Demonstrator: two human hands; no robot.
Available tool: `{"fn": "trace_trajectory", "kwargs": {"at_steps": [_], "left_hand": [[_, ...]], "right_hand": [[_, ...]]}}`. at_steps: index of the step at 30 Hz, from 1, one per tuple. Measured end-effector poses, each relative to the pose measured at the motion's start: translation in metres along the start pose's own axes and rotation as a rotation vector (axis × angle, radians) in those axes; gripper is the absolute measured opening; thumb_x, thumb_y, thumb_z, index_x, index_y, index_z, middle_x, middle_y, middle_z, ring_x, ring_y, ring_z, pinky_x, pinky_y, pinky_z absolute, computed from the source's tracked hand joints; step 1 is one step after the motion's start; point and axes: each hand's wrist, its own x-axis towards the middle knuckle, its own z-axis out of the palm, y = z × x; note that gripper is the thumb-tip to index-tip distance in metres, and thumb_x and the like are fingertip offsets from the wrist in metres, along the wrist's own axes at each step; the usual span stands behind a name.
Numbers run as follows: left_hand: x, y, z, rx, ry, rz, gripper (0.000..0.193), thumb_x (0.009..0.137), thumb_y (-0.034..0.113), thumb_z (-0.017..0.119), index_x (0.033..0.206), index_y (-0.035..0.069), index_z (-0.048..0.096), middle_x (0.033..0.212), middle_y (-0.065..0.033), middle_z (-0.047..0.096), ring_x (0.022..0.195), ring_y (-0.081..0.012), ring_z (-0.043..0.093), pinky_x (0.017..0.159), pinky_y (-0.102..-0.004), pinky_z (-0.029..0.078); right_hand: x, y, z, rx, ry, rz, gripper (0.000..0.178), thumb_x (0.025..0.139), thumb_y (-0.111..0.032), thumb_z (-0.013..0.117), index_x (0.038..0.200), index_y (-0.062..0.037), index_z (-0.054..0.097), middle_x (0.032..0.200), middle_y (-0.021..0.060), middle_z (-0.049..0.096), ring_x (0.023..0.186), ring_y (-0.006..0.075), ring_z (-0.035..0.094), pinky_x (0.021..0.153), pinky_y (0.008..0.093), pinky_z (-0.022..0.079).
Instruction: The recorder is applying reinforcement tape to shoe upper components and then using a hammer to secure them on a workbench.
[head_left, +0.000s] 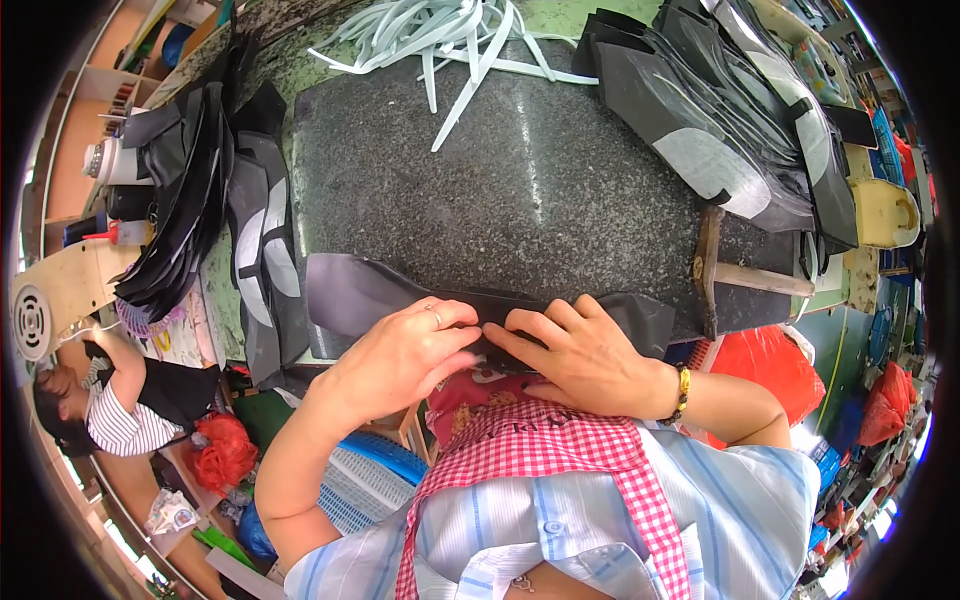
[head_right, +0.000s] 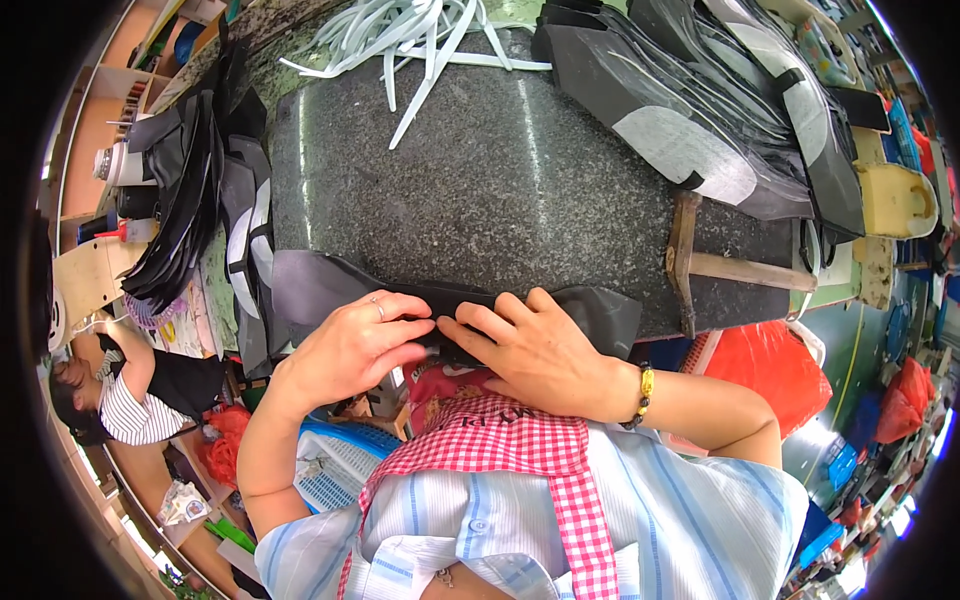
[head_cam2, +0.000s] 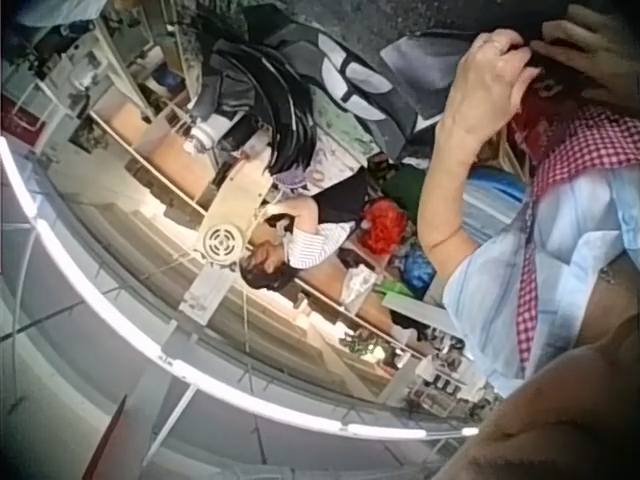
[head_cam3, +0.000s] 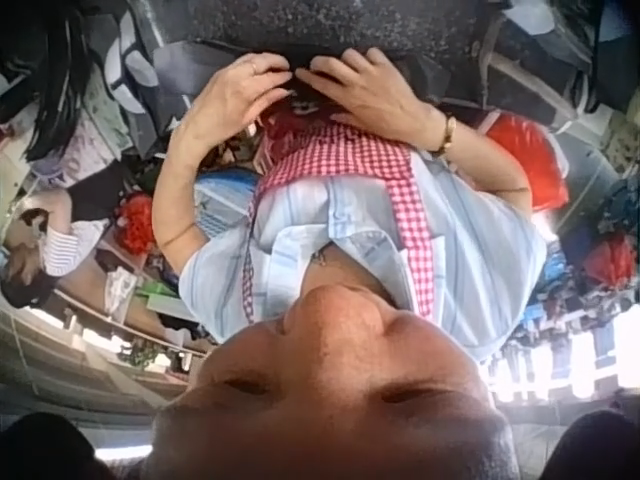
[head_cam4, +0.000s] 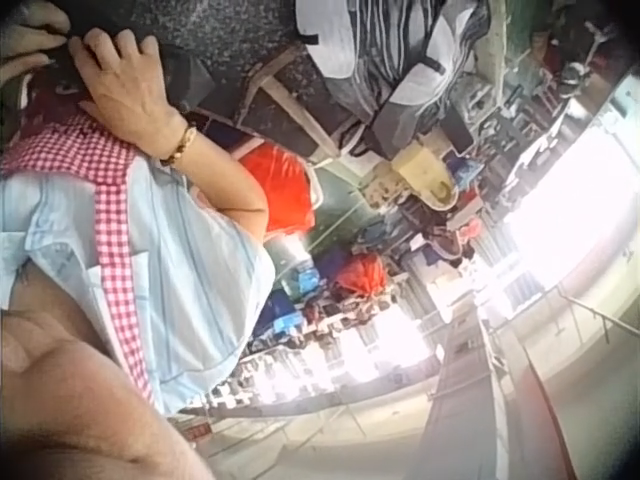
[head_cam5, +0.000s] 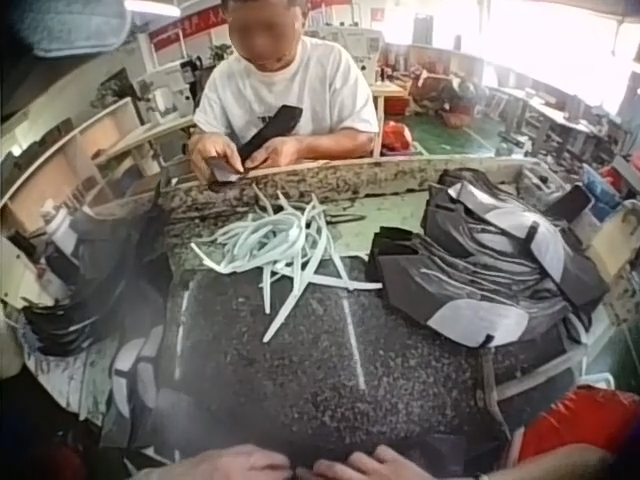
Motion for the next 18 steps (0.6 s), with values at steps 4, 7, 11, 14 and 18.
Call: {"fn": "trace_trajectory", "kwargs": {"at_steps": [4, 7, 11, 14, 18], "left_hand": [[0.0, -0.006, 0.02, 0.182, 0.129, 0.093, 0.012, 0.078, 0.006, 0.073, 0.088, 0.001, 0.069, 0.098, -0.0097, 0.068, 0.087, -0.0261, 0.066, 0.075, -0.0364, 0.055], [-0.003, -0.008, 0.029, -0.004, 0.27, -0.03, 0.008, 0.076, 0.005, 0.073, 0.083, 0.002, 0.07, 0.099, -0.0095, 0.067, 0.089, -0.0275, 0.065, 0.076, -0.0362, 0.055], [-0.01, -0.001, 0.029, 0.064, 0.207, 0.028, 0.018, 0.076, 0.009, 0.074, 0.093, 0.004, 0.073, 0.107, -0.012, 0.065, 0.098, -0.031, 0.062, 0.081, -0.0386, 0.054], [-0.024, 0.003, 0.039, 0.372, 0.183, 0.146, 0.029, 0.077, 0.014, 0.071, 0.104, 0.003, 0.071, 0.116, -0.0117, 0.065, 0.106, -0.0291, 0.063, 0.093, -0.0396, 0.052], [-0.026, 0.014, 0.05, 0.607, 0.172, 0.154, 0.029, 0.079, 0.014, 0.066, 0.105, 0.002, 0.071, 0.117, -0.0142, 0.066, 0.11, -0.0287, 0.063, 0.098, -0.0413, 0.05]], "right_hand": [[-0.003, 0.011, 0.0, 0.05, 0.022, -0.077, 0.073, 0.07, -0.035, 0.079, 0.135, -0.0142, 0.054, 0.128, 0.0007, 0.052, 0.102, 0.019, 0.051, 0.084, 0.0357, 0.041], [-0.007, 0.015, 0.002, 0.018, 0.056, -0.144, 0.069, 0.071, -0.033, 0.078, 0.133, -0.0141, 0.056, 0.131, 0.0004, 0.052, 0.103, 0.0191, 0.051, 0.084, 0.0353, 0.042], [-0.008, 0.012, 0.004, -0.069, 0.048, -0.152, 0.068, 0.072, -0.032, 0.077, 0.133, -0.0126, 0.055, 0.134, -0.0002, 0.052, 0.104, 0.0187, 0.052, 0.085, 0.0352, 0.042], [-0.013, 0.015, 0.001, 0.01, 0.01, -0.144, 0.063, 0.075, -0.028, 0.075, 0.132, -0.0103, 0.056, 0.137, 0.0002, 0.052, 0.104, 0.0179, 0.052, 0.086, 0.0338, 0.042], [-0.029, 0.035, 0.016, 0.099, 0.121, -0.231, 0.052, 0.073, -0.019, 0.074, 0.123, -0.0074, 0.062, 0.131, 0.004, 0.058, 0.099, 0.0194, 0.056, 0.085, 0.0352, 0.046]]}}
